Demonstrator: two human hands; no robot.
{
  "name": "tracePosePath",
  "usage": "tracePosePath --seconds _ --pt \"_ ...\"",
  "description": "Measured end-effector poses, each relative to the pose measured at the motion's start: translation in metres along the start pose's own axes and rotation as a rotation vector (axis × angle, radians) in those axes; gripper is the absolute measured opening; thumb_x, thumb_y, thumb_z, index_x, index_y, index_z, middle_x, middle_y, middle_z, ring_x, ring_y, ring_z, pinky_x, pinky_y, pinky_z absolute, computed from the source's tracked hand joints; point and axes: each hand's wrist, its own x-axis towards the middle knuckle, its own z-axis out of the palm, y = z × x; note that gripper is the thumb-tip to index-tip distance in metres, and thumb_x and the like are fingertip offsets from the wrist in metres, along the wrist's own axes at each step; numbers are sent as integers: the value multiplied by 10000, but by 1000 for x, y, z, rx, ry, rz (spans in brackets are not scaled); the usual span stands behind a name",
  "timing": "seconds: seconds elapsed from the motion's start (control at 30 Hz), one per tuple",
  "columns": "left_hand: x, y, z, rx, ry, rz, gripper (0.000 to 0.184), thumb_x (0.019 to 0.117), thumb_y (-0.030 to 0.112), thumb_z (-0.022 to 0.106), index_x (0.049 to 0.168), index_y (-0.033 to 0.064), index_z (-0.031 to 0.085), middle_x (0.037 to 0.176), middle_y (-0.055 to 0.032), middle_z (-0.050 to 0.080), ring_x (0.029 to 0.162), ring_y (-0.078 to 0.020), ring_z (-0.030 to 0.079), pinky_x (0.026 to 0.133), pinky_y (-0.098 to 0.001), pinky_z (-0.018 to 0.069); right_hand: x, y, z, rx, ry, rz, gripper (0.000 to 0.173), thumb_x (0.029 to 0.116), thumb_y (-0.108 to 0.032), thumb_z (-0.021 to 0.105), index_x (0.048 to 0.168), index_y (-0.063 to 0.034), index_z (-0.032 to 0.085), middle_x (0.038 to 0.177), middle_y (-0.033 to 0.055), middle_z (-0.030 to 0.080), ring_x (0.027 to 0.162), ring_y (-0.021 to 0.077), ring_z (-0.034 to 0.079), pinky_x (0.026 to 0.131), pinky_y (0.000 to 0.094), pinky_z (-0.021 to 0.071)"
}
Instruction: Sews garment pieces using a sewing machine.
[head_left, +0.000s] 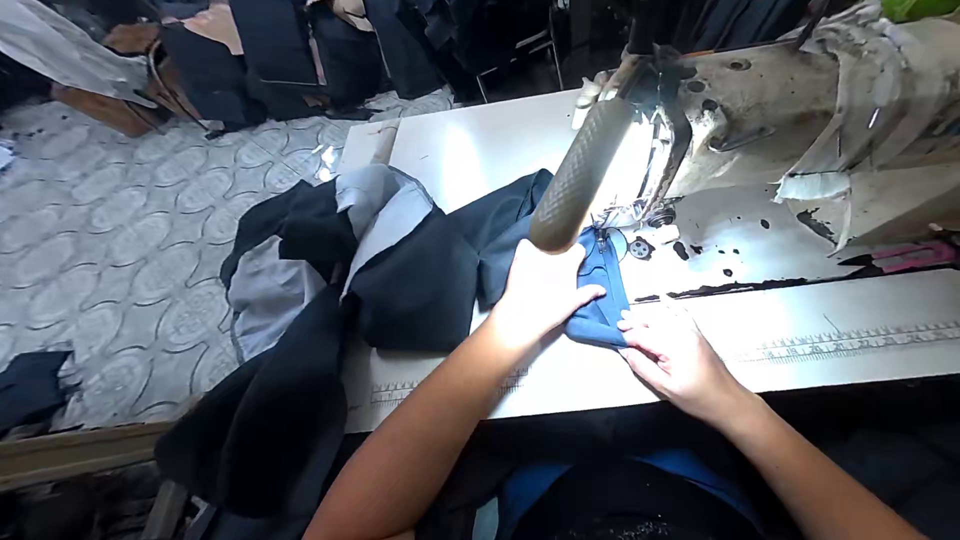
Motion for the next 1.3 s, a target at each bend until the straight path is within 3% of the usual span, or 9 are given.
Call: tracePosePath --seconds 0.23,0.4,0.6,0.77,0.87,0.93,1.0,1.2,1.3 --pt "28 7 7 35 17 -85 496 979 502 633 974 13 714 915 -177 704 928 -348 679 836 -565 433 6 -3 -2 -4 0 -17 283 976 -221 546 908 -69 775 1176 139 739 1182 312 676 1062 601 430" --pt "32 8 -8 -82 -141 -121 477 927 479 723 988 6 710 900 -180 701 929 -351 663 893 -608 405 8 -9 -11 134 116 -27 255 985 -196 569 905 -57 768 1170 134 736 1170 206 659 1092 432 408" --pt "32 12 -1 12 -89 -155 492 1035 470 555 976 10 720 914 -192 714 943 -364 682 859 -594 422 7 -5 -7 59 30 9 282 989 -219 543 929 -81 781 1168 107 744 1173 247 676 1088 557 414" --pt "25 -2 12 -68 162 41 236 984 241 675 875 31 675 810 -149 662 823 -325 665 771 -552 427 8 -5 -1 -45 -80 -49 284 983 -188 512 943 -58 762 1167 134 738 1189 315 671 1063 632 415" --pt "9 -17 27 -41 330 410 130 946 108 630 920 112 757 1007 -101 706 1057 -296 671 1016 -636 391 7 -2 -4 -129 -47 -111 290 982 -198 496 936 -82 758 1119 115 751 1140 297 695 1045 603 446" --pt "-7 -17 27 -134 176 530 271 986 135 513 1028 112 780 1150 -93 730 1275 -326 608 1113 -773 217 5 0 -7 -155 -55 -111 305 986 -209 483 941 -93 761 1113 108 753 1131 290 698 1036 598 452" --pt "-20 -12 22 -161 67 491 377 1034 265 435 1126 117 769 1256 -86 717 1379 -332 538 1123 -789 159 6 1 -8 -179 -50 -116 304 978 -206 480 926 -106 762 1101 103 758 1122 286 703 1021 589 465" --pt "-13 -15 18 -224 48 395 410 1059 359 448 1081 155 803 1228 -54 740 1335 -294 585 1127 -786 123 23 1 -13 -214 -114 -87 298 961 -187 478 932 -68 749 1061 131 757 1080 310 718 964 613 466" --pt "1 -30 22 -231 52 374 403 1036 426 476 1095 203 807 1247 -10 731 1381 -268 535 1153 -768 71 41 6 -16 -234 -175 -72 311 971 -164 477 1000 -35 759 1024 145 752 1059 325 712 1029 583 441"
